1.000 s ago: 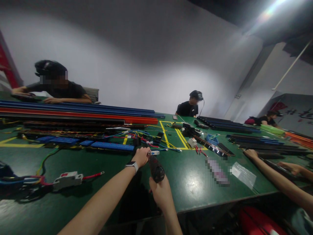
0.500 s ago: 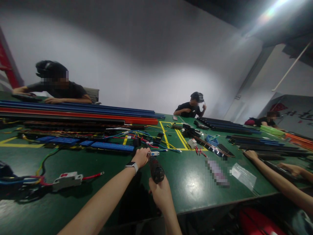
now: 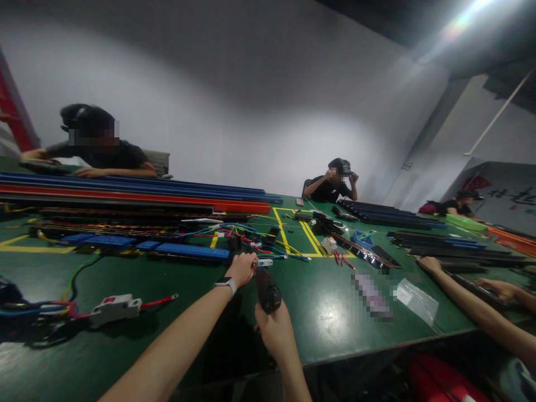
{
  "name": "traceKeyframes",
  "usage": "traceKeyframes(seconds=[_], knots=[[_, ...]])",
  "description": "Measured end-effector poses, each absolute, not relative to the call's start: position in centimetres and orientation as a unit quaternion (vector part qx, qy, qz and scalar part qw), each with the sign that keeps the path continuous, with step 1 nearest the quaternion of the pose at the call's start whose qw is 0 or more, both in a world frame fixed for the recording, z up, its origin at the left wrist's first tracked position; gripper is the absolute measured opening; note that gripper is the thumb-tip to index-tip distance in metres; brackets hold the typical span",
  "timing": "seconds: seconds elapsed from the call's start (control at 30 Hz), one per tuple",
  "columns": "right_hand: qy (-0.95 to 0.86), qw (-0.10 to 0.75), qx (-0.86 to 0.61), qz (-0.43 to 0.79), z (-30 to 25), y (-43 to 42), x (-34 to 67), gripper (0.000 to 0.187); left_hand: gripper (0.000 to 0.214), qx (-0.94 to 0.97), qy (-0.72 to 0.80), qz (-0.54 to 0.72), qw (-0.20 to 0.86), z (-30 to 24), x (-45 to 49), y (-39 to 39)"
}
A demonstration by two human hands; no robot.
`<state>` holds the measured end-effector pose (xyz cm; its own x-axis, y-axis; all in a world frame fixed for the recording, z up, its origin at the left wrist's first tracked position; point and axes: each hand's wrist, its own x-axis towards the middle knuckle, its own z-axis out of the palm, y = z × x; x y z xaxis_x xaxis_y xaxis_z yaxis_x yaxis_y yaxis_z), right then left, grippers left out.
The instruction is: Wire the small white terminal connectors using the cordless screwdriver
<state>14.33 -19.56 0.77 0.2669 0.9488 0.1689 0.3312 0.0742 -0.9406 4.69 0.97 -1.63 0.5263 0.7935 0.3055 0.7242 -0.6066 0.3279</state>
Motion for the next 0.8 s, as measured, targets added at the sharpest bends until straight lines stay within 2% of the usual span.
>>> traceKeyframes(seconds=[0.8], knots=[[-0.502,0.51,-0.614,0.333,2.6,-20.2,14.3,0.027,0.019,0.867,0.449,0.194,0.094,-1.1,4.7,0.7]])
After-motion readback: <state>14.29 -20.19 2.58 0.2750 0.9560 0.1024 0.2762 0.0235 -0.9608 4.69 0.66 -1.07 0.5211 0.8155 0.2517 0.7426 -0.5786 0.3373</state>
